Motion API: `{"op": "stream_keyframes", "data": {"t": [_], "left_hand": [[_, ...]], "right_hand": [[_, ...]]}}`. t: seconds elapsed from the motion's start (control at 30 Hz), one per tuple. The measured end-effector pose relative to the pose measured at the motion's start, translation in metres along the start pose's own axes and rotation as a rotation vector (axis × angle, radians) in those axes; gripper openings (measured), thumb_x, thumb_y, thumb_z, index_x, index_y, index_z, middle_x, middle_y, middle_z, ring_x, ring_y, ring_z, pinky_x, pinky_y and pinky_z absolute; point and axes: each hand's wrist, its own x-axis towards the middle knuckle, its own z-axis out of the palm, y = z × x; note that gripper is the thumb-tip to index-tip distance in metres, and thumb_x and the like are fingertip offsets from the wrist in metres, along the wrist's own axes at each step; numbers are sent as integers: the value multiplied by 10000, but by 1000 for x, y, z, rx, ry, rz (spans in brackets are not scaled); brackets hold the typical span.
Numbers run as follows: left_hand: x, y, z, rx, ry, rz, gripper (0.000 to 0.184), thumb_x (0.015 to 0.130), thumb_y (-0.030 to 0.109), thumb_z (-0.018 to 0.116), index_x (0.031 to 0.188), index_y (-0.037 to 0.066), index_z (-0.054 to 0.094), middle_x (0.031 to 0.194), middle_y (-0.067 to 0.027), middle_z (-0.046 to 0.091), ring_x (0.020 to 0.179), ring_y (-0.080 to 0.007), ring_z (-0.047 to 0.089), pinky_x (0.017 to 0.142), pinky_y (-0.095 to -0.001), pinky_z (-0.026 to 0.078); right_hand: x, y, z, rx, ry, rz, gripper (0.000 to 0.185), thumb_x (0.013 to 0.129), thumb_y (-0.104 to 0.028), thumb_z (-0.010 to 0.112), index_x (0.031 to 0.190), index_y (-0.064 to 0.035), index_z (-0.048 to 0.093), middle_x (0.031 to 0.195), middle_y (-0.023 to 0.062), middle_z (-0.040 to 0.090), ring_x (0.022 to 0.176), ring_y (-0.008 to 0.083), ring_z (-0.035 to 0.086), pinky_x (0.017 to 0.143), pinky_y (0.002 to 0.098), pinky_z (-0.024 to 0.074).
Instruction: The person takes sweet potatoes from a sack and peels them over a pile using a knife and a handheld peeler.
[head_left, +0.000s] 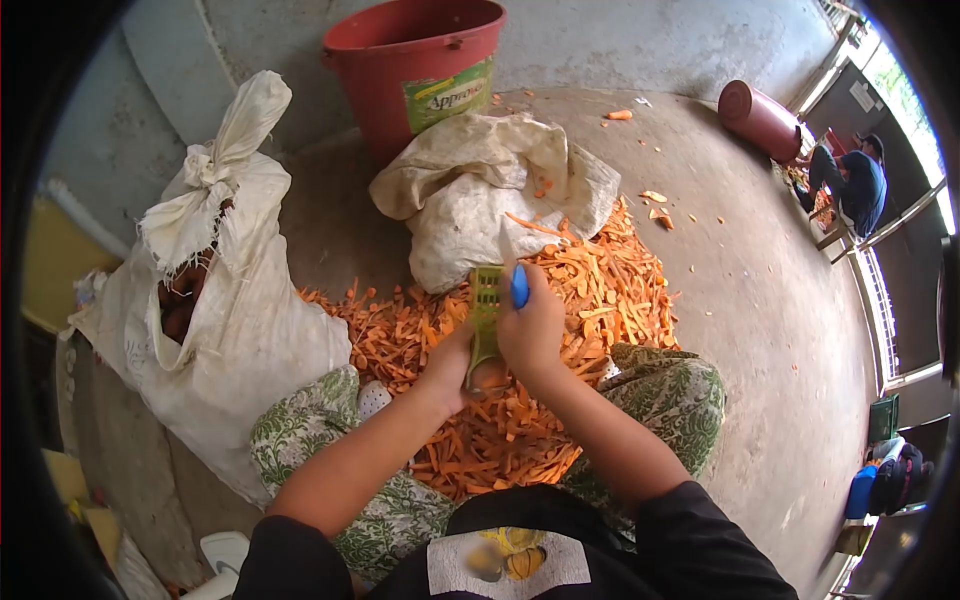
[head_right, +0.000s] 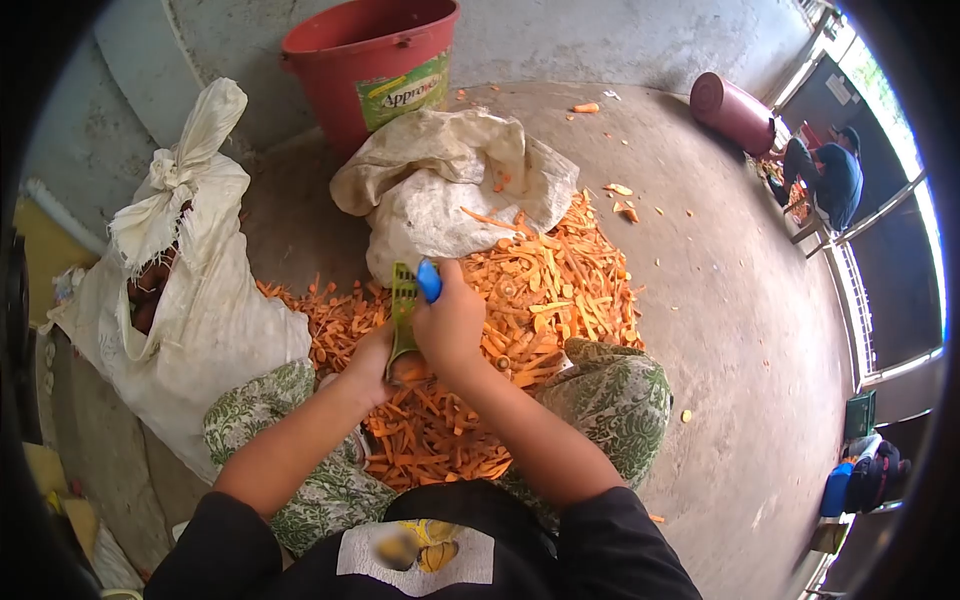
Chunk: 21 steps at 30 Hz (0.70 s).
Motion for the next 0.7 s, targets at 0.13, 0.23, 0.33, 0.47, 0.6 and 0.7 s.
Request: {"op": "stream_keyframes", "data": {"t": [0.13, 0.23, 0.33, 0.47, 0.6, 0.7], "left_hand": [[-19, -5, 19, 423, 52, -30, 352, 926, 354, 323, 1070, 74, 482, 873, -110, 600, 748, -208, 623, 576, -316, 532], [-26, -15, 28, 272, -43, -84, 397, 933, 382, 306, 1083, 56, 478, 885, -119, 594, 771, -208, 618, 611, -360, 532], [-18, 1, 11, 104, -100, -140, 419, 928, 410, 320, 1100, 62, 476, 959, -111, 580, 770, -215, 608, 648, -383, 527], [-13, 10, 10, -11, -96, -135, 394, 924, 394, 336, 1071, 63, 491, 918, -91, 590, 776, -197, 610, 649, -361, 532], [-14, 6, 17, -80, 30, -63, 378, 927, 387, 335, 1091, 85, 493, 917, -58, 584, 761, -174, 603, 618, -332, 521], [-8, -1, 9, -95, -4, 30, 386, 910, 392, 374, 1060, 58, 496, 884, -64, 610, 760, -168, 617, 646, -319, 535]], "right_hand": [[37, 37, -1, -33, 72, 260, 191, 865, -202, 510, 831, -14, 522, 659, 177, 566, 607, 319, 558, 561, 417, 412], [68, 84, -15, 26, 212, 409, 238, 886, -218, 476, 807, 2, 521, 622, 131, 549, 567, 260, 532, 545, 380, 405], [72, 85, -19, 96, 228, 460, 266, 898, -232, 461, 779, 0, 511, 592, 101, 518, 531, 222, 488, 528, 365, 389], [33, 25, -3, 263, 142, 247, 251, 890, -220, 480, 748, -13, 475, 557, 82, 486, 494, 201, 444, 500, 349, 369], [1, 1, 1, 171, 16, 109, 165, 860, -191, 523, 832, -29, 524, 584, 165, 527, 520, 330, 534, 499, 398, 407], [2, 2, 1, 29, -32, 103, 136, 834, -163, 543, 838, -28, 526, 656, 198, 573, 567, 357, 563, 528, 413, 431]]}}
